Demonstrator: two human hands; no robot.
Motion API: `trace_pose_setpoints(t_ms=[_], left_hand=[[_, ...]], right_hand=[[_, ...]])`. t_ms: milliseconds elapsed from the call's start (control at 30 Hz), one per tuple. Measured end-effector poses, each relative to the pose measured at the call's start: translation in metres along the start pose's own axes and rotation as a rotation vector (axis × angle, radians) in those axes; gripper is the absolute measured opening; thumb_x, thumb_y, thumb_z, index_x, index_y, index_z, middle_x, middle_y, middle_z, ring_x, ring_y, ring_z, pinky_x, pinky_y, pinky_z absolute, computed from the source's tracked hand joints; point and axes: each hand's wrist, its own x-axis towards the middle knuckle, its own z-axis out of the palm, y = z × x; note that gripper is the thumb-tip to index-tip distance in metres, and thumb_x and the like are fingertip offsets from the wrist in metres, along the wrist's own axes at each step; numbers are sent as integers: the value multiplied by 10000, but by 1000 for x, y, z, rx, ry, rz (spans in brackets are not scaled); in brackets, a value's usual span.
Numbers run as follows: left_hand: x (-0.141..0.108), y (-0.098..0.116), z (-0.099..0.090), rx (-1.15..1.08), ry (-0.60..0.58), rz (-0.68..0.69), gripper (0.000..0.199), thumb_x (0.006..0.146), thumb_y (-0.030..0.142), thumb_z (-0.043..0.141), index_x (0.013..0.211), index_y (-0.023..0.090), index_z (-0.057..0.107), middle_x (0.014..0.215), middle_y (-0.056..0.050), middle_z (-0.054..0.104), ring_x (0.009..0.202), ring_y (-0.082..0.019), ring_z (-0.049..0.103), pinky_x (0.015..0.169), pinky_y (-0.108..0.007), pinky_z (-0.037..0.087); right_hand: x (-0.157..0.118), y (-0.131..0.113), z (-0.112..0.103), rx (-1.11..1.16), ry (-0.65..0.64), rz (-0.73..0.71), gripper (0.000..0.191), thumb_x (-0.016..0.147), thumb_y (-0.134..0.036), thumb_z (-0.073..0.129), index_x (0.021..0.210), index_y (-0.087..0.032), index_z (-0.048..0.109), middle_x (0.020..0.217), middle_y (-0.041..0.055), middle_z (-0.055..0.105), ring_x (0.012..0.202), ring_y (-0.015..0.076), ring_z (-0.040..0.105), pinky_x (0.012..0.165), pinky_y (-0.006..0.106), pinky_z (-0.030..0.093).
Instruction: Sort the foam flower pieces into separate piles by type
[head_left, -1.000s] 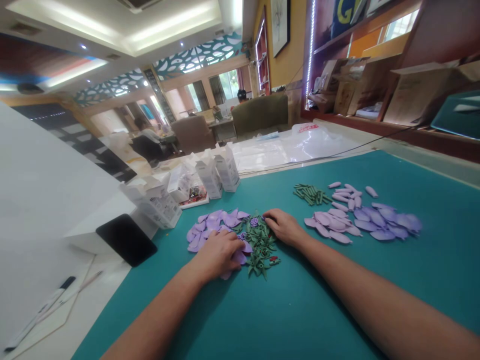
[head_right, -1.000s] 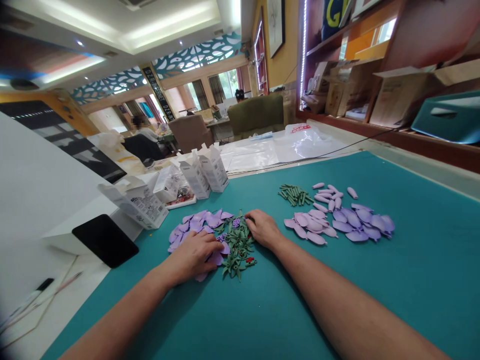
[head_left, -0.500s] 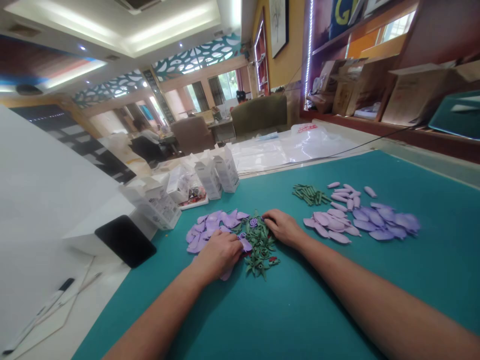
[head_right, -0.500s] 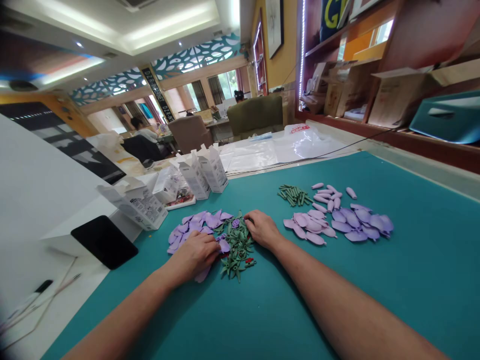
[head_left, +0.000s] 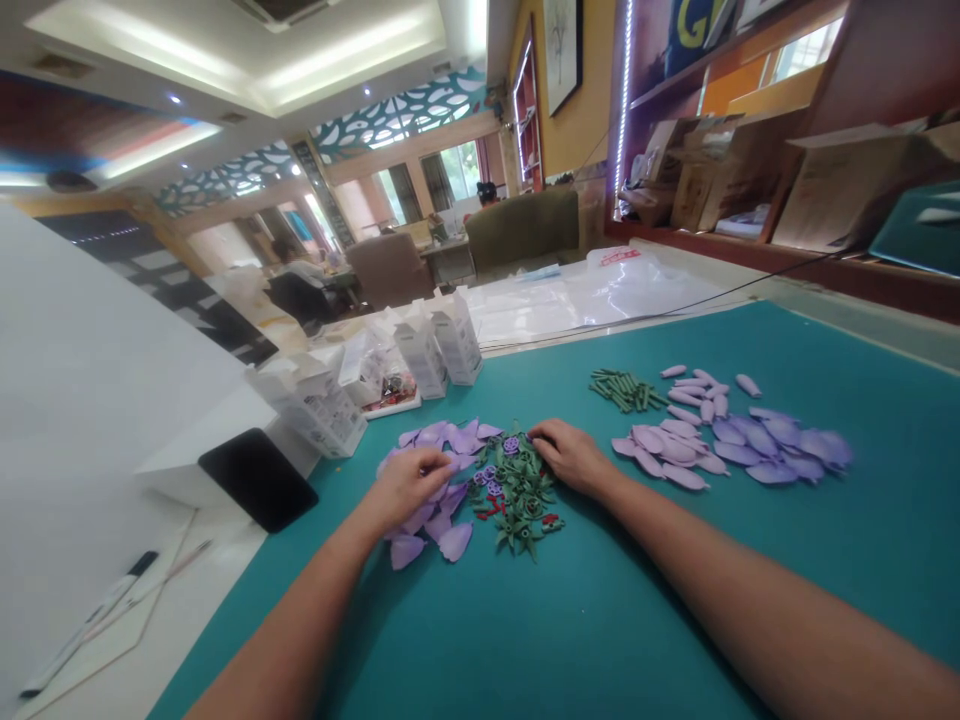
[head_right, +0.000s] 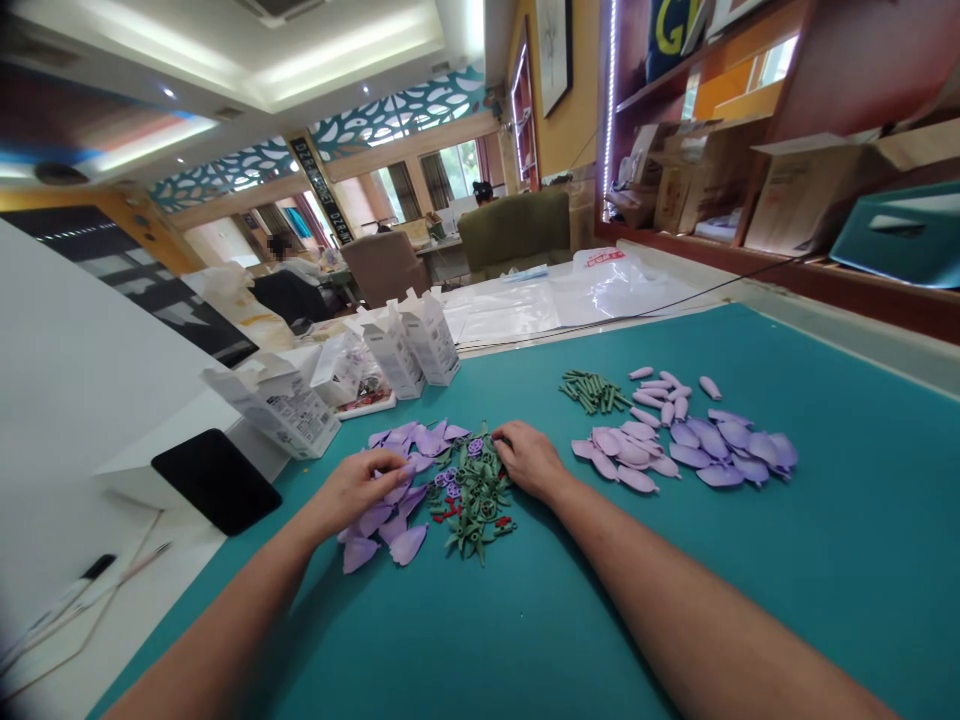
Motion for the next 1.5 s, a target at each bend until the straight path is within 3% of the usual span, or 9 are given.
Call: trace_pose_setpoints(t_ms=[133,233,567,700,833,1000,1300,1500], left_hand=[[4,-21,-5,117,80,-72,201,821,306,504,734,216,661,786,-37,678,726,-185,587,662,-274,413],[5,-24,-3,207,87,-83,145,804,278,548,757,215,670,805,-47,671,732,-194,588,666,-283,404],[36,3,22,405,23,85,205,827,167,530,950,238,678,983,-63,651,990,-225,557,822,-321,383],[48,6,31,466,29,86,210,859,199,503,990,236,662,1009,-77,642,981,-238,553,810,-343,378],[55,8,33,511,25,63,169,885,263,507,898,192,661,940,-69,642,925,-226,562,809,-369,394],[56,8,32,560,39,9,217,900,339,520,888,146,619,920,-39,627,895,-192,574,838,-398,427],[46,27,39,552,-10,55,215,887,205,447,892,182,661,946,-107,685,933,-255,606,792,-367,372],[46,34,44,533,-45,33,254,913,177,400,968,180,648,973,-91,689,960,-237,618,825,-369,404]], right_hand=[[0,1,1,19,9,1,245,881,-213,448,1001,-176,658,1042,84,666,979,190,586,882,305,418],[0,0,1,24,12,2,247,878,-212,449,999,-169,659,1042,88,666,978,194,587,882,313,420],[-1,-3,-1,15,2,20,257,877,-210,445,1019,-181,657,1058,80,661,988,190,580,884,309,417],[-1,-4,-1,13,1,7,256,882,-214,443,1026,-179,652,1061,83,659,996,191,577,892,307,414],[0,-3,0,0,2,-7,251,885,-213,440,1016,-172,650,1057,88,656,1000,192,575,895,301,413],[0,-3,0,-10,-2,-9,255,885,-208,435,1018,-167,649,1056,89,653,996,194,574,890,296,409],[0,-5,0,-17,1,8,266,889,-213,436,1040,-163,649,1064,95,660,1002,202,580,899,312,416],[2,-4,7,-76,4,-96,393,932,-305,374,1229,-144,573,1283,128,569,1197,233,499,1021,370,368]])
